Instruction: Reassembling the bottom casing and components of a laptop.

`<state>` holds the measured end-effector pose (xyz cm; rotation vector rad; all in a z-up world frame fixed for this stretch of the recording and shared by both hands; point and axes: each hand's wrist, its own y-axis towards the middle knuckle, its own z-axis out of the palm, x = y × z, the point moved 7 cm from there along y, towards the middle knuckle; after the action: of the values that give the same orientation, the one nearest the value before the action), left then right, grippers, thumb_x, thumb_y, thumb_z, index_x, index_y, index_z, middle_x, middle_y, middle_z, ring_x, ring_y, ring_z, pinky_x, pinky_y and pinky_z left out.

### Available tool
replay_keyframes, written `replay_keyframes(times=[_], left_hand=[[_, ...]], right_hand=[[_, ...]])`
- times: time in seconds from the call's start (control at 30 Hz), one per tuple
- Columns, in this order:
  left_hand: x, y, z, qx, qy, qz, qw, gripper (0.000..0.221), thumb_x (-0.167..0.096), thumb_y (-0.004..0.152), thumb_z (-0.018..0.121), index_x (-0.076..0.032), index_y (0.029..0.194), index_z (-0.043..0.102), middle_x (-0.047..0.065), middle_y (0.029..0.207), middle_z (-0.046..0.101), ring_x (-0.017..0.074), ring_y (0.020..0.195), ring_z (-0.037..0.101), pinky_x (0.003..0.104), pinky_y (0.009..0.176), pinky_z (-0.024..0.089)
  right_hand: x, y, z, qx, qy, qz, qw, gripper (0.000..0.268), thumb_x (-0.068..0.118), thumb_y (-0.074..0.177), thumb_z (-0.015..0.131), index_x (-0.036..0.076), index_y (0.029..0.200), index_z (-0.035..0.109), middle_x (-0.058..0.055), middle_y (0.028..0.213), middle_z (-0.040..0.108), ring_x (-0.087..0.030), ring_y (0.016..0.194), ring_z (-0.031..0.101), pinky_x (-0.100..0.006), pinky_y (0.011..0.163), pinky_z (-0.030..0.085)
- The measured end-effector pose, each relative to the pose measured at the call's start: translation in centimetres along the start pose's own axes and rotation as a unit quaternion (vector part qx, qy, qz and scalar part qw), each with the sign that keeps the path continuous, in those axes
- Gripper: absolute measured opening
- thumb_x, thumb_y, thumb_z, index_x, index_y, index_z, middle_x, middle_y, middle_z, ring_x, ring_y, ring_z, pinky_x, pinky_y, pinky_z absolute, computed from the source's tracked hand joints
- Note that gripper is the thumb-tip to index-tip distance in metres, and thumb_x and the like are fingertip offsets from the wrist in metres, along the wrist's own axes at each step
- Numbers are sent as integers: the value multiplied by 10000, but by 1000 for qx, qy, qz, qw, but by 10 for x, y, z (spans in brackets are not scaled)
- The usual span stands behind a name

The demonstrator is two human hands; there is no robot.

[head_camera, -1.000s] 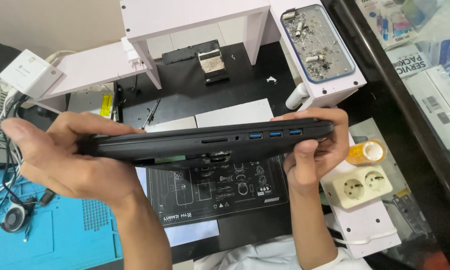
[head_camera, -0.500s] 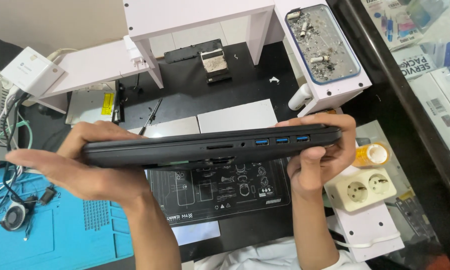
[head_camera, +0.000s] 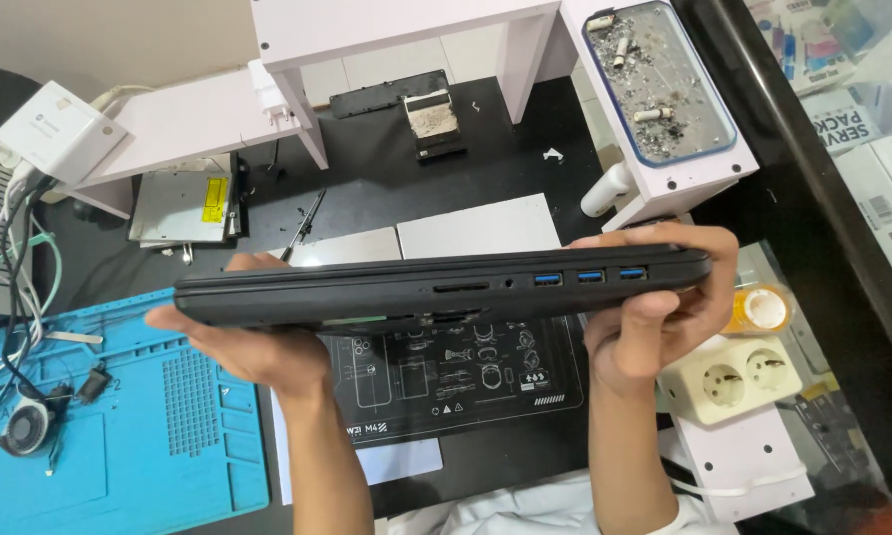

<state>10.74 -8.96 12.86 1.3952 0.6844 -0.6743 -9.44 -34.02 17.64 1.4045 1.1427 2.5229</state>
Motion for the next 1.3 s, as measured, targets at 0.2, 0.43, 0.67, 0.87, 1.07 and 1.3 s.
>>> replay_keyframes(times=[0.2,0.43,0.67,0.87,1.07,1.3], left_hand=[[40,-28,-15,-88,7,-39,995,524,-468,1222,305,54,1189,269,123,707,407,176,593,386,325,548,392],[51,-47,-10,-134,-207,-90,965,583,-468,1157,266,49,1287,500,190,999,635,249,858,645,412,824,602],[34,-56,-2,-94,175,80,977,340,-229,1150,534,51,961,506,175,675,589,278,569,564,362,544,471],[123,-127,-19,-120,359,70,923,429,-272,1147,537,147,1227,576,255,1188,621,362,1076,591,483,939,456],[168,-155,-27,-101,260,-30,960,369,-281,1164,463,62,1245,573,137,1326,539,293,1251,548,473,1097,383],[177,-158,-9,-191,-103,-311,925,322,-243,1094,445,33,1138,604,159,1123,660,253,923,675,377,822,612]], right_hand=[[4,-1,2,14,-27,5,1000,606,521,1040,728,-27,1136,488,-186,837,705,-233,705,722,-263,668,578],[4,-1,0,12,-29,-4,1000,597,506,1067,717,-38,1147,485,-209,849,659,-254,722,722,-296,680,610],[5,1,3,45,-30,-19,998,590,524,1076,659,-27,1149,459,-228,833,704,-268,687,743,-335,626,660],[6,0,3,28,-56,-10,998,603,532,1068,653,-32,1139,450,-246,819,687,-274,653,729,-329,600,616],[4,-1,1,32,-35,-4,999,629,559,1059,659,-27,1150,448,-246,825,693,-278,664,737,-371,623,658],[3,-1,3,26,-20,-8,999,617,546,1044,655,-23,1159,445,-249,806,687,-288,640,739,-357,577,646]])
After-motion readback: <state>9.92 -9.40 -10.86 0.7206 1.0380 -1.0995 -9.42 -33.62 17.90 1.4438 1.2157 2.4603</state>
